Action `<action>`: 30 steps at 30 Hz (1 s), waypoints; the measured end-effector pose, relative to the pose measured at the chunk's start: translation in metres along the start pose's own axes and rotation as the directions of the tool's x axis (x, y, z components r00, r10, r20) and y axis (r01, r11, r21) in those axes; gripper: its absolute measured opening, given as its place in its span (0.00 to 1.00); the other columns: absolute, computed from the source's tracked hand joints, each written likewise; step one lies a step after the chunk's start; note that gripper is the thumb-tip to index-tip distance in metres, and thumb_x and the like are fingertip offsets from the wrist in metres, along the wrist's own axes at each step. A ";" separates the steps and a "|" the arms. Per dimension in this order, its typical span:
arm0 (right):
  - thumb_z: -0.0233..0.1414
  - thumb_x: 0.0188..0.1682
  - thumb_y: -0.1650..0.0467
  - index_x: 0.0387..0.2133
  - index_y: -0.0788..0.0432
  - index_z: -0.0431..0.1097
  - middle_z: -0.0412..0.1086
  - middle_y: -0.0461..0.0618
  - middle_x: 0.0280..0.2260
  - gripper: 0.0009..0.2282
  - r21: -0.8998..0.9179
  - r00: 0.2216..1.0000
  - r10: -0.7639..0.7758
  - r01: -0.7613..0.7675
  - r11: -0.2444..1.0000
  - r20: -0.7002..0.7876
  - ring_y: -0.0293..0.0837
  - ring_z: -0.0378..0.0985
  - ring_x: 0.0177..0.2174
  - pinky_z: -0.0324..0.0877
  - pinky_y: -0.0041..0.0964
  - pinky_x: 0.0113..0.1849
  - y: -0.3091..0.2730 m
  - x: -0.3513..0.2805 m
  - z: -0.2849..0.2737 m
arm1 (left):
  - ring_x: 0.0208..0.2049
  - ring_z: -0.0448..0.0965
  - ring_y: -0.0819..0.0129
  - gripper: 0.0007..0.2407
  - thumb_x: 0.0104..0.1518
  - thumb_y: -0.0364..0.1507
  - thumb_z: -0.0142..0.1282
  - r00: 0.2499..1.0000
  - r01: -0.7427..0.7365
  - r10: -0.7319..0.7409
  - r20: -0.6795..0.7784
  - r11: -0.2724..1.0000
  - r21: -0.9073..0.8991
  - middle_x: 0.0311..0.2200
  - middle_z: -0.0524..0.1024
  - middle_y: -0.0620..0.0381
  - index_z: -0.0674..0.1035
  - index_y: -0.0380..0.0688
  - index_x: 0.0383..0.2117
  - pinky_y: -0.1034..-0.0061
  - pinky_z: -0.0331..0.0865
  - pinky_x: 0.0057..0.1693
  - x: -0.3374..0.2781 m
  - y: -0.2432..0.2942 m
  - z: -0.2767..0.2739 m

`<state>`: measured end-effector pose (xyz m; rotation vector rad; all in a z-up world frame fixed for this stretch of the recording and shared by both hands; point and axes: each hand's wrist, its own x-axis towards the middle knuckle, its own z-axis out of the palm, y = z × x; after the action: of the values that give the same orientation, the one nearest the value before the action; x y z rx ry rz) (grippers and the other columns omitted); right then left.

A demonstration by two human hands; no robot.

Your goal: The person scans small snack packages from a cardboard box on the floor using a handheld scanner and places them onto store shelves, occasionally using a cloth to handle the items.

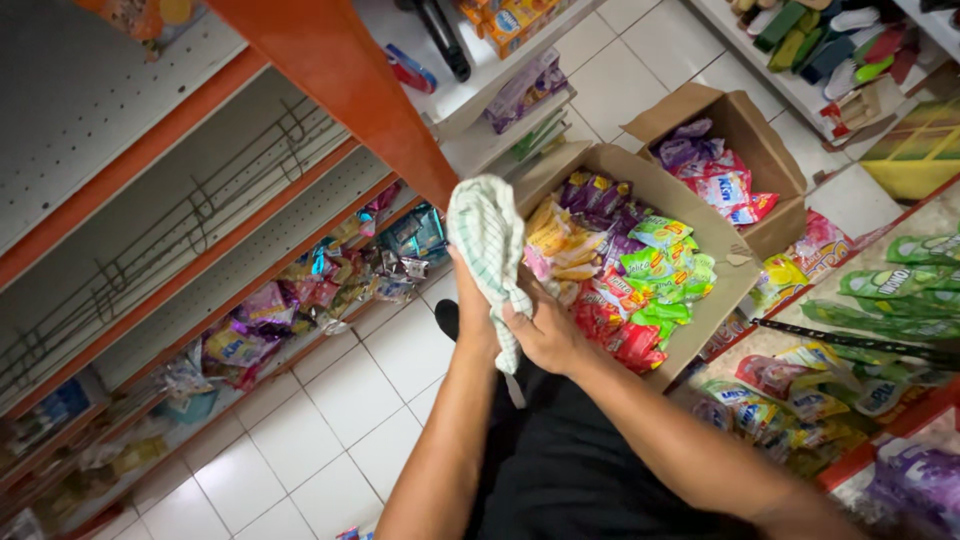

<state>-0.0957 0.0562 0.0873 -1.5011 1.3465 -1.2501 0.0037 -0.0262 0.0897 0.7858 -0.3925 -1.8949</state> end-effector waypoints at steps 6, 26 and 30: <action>0.51 0.57 0.70 0.49 0.67 0.73 0.78 0.54 0.42 0.13 0.390 0.889 0.381 -0.267 0.881 -0.253 0.43 0.78 0.41 0.74 0.39 0.45 -0.013 0.018 -0.019 | 0.54 0.77 0.57 0.26 0.65 0.48 0.44 0.989 0.147 -0.139 0.052 0.969 -0.197 0.55 0.74 0.50 0.67 0.43 0.62 0.60 0.72 0.59 0.001 0.011 -0.011; 0.48 0.57 0.63 0.42 0.66 0.71 0.74 0.66 0.40 0.15 -0.287 0.902 0.264 -0.367 0.885 -0.342 0.65 0.75 0.43 0.69 0.53 0.45 -0.014 0.063 -0.023 | 0.61 0.71 0.59 0.26 0.68 0.49 0.33 0.954 0.294 -0.299 0.006 0.933 -0.210 0.60 0.71 0.53 0.67 0.45 0.64 0.62 0.65 0.65 -0.033 -0.032 -0.004; 0.48 0.57 0.65 0.43 0.68 0.68 0.73 0.70 0.39 0.14 -0.493 0.949 -0.184 0.035 0.869 -0.257 0.69 0.74 0.40 0.69 0.56 0.43 -0.017 0.046 -0.021 | 0.61 0.69 0.58 0.25 0.68 0.48 0.32 0.956 0.279 -0.293 -0.021 0.928 -0.248 0.60 0.70 0.54 0.67 0.48 0.64 0.59 0.62 0.66 -0.033 -0.034 -0.007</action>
<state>-0.1127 0.0150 0.1170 -1.7999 1.9054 -1.3101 -0.0056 0.0195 0.0761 0.7607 -0.0045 -2.1363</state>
